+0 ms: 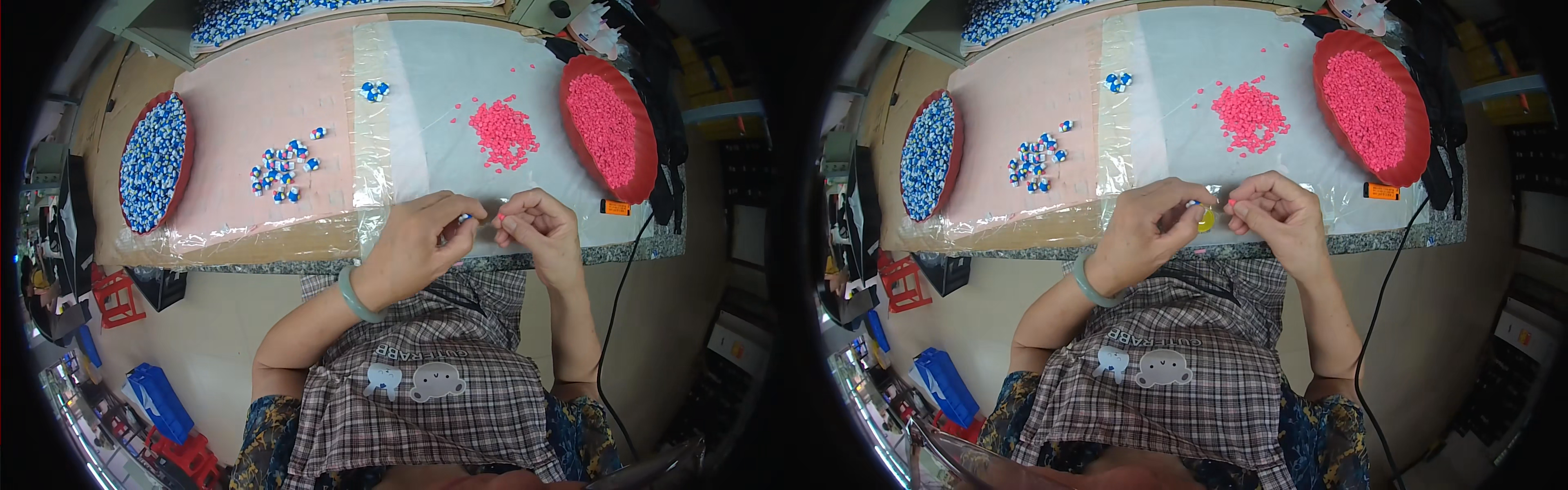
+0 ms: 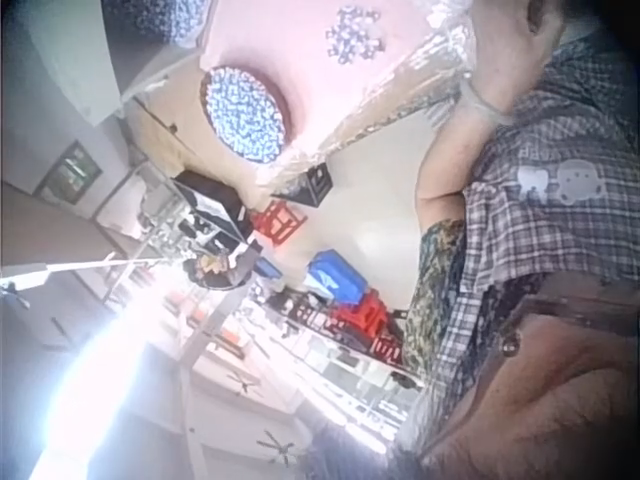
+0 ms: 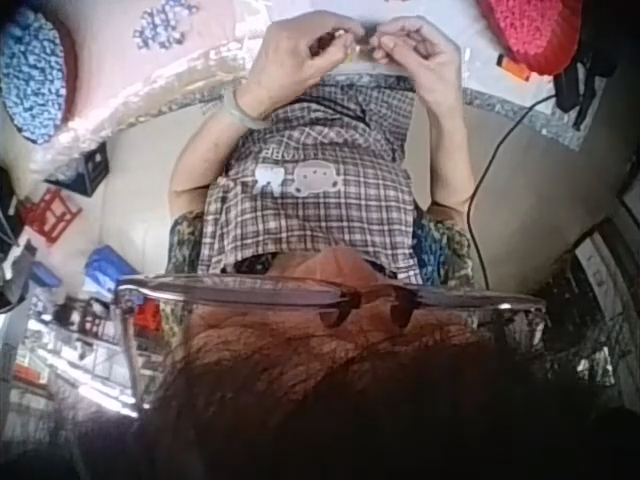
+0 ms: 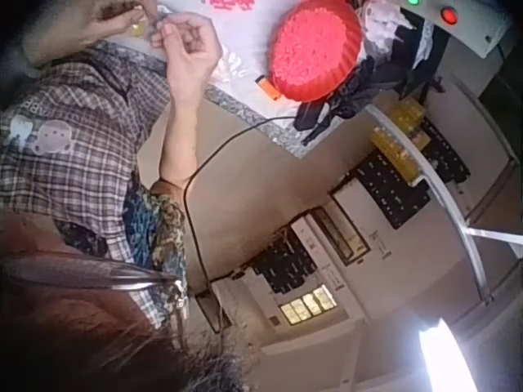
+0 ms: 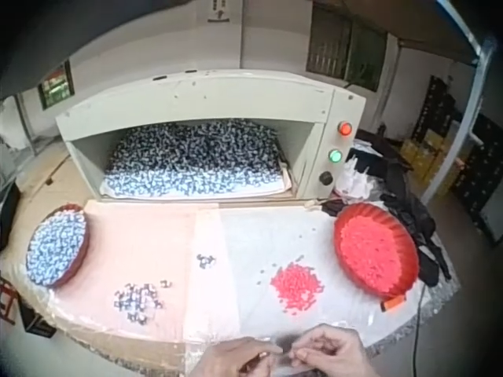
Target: Assemble small plastic toy components by hand at a factory workstation.
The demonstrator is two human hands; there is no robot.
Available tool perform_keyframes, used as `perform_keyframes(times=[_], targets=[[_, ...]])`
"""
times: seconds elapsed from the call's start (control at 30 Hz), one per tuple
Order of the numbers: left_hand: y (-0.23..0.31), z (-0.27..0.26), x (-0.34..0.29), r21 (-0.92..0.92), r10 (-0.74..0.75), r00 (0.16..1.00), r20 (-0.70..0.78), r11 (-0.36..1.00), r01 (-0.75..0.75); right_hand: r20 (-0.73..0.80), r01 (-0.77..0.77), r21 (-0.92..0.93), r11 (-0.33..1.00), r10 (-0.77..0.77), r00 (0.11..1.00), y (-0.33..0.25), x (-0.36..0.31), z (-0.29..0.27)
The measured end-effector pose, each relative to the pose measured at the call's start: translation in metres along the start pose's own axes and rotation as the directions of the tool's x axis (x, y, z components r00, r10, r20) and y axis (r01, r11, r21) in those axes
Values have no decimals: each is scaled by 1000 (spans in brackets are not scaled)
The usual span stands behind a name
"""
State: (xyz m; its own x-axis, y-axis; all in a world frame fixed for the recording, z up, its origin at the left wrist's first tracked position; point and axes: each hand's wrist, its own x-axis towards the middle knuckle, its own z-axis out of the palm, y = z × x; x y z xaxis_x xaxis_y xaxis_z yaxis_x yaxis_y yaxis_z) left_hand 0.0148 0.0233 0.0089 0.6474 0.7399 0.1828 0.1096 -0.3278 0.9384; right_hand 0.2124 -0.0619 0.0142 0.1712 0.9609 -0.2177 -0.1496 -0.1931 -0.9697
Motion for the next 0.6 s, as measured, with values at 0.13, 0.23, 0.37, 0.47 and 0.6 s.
perform_keyframes(times=[0.13,0.23,0.37,0.47,0.6], targets=[[-1,10,3,26,17,999,-33,1000,-16,3,27,-4,1000,-27,1000,4,2,6],[-1,9,9,29,35,999,-35,999,-34,9,38,4,999,-38,999,2,3,6],[-2,5,10,70,58,998,19,996,-59,7,27,-118,993,-27,1000,-7,-1,13],[-1,5,10,37,6,999,44,999,-7,-77,11,-140,990,-22,997,-9,-2,21],[1,6,10,21,6,1000,20,1000,-6,-34,-17,-164,986,12,999,-3,-3,15]])
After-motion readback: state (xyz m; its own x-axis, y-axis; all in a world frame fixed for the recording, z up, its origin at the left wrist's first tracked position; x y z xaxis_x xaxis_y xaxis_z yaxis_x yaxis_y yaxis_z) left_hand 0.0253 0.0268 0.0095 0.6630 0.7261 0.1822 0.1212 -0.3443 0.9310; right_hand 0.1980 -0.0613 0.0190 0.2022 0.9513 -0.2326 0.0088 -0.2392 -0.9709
